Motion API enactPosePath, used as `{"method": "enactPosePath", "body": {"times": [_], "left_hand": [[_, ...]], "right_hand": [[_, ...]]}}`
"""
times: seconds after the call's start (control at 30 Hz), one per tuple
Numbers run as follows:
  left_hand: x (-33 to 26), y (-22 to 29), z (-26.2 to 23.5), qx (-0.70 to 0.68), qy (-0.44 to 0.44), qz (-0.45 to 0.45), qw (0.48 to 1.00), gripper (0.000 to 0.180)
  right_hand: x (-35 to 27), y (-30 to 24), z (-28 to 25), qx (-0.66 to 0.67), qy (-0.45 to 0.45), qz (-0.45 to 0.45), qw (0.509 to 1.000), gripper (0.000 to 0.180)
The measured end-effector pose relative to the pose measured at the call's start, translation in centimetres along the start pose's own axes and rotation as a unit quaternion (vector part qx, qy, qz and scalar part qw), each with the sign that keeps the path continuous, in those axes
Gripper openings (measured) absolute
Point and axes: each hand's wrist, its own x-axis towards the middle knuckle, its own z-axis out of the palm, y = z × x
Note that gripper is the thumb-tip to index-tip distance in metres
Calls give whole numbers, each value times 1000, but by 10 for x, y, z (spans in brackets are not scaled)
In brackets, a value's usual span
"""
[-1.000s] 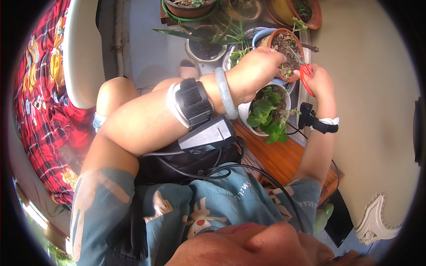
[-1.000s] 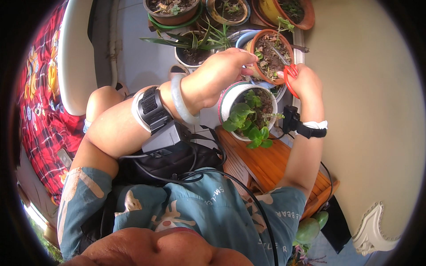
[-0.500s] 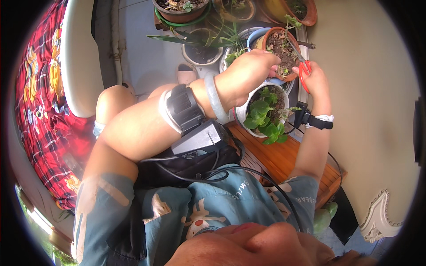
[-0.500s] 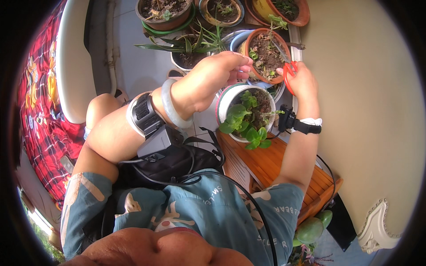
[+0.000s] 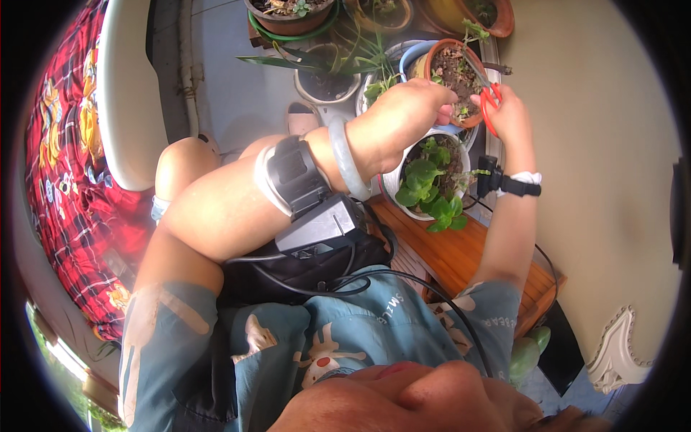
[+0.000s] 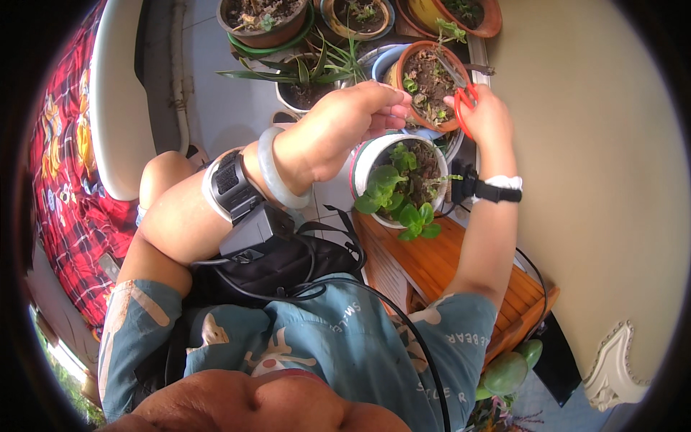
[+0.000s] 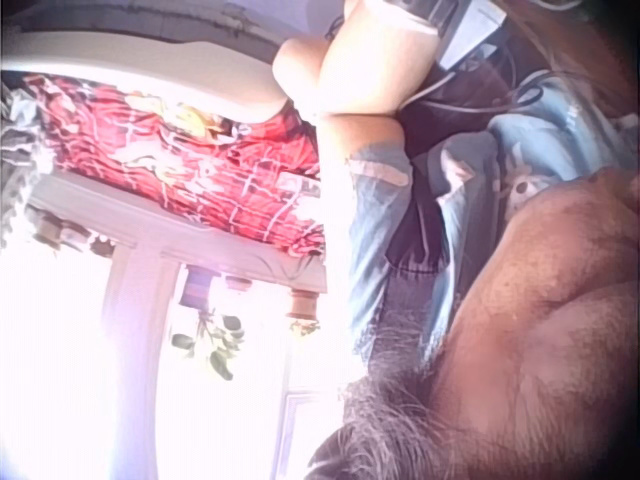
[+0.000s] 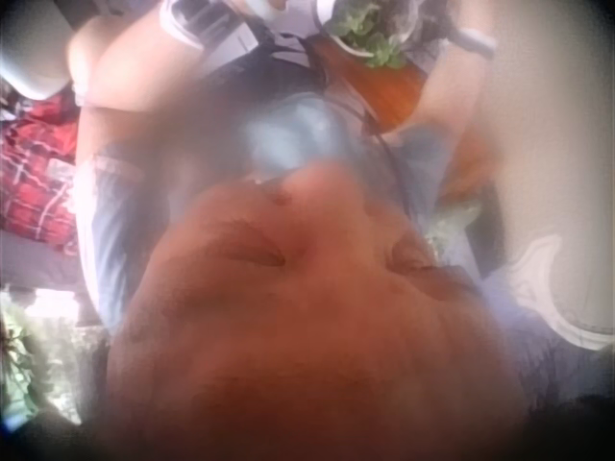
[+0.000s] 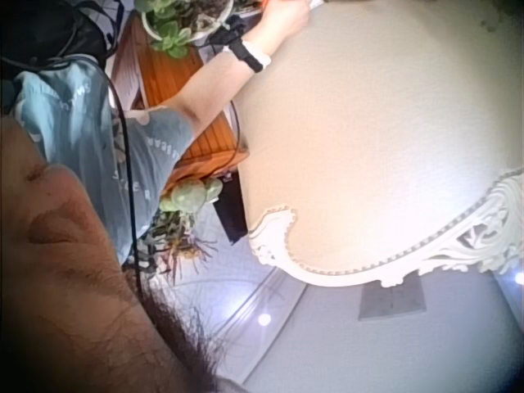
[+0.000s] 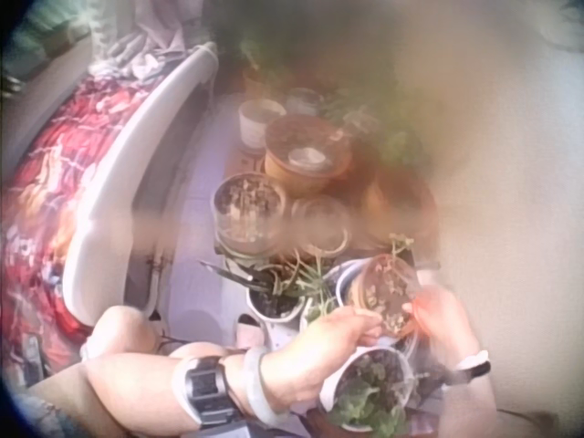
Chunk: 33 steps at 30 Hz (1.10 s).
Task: Pruning and caring for various potted plants using scissors.
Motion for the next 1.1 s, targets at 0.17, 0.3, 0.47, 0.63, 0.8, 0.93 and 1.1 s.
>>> {"method": "enactPosePath", "body": {"times": [0.17,0.3,0.47,0.63,0.8,0.93,1.1], "left_hand": [[-1,1,1,-25,5,3,1000,23],[2,1,-2,-33,8,1,999,23],[3,3,-8,0,19,7,1000,22],[7,2,-15,38,39,10,998,20],[24,-5,-32,154,11,83,984,12],[47,-17,-51,271,70,66,958,18],[50,-24,-95,484,103,160,854,48]], "right_hand": [[16,-20,-13,-143,60,-9,988,52],[11,-25,-23,-152,61,3,986,52],[-12,-13,-33,48,60,33,996,52],[-37,22,-38,169,132,92,972,55],[-69,17,-58,304,291,91,903,45],[-111,4,-55,464,431,11,774,28],[-176,-57,-22,563,511,80,645,20]]}}
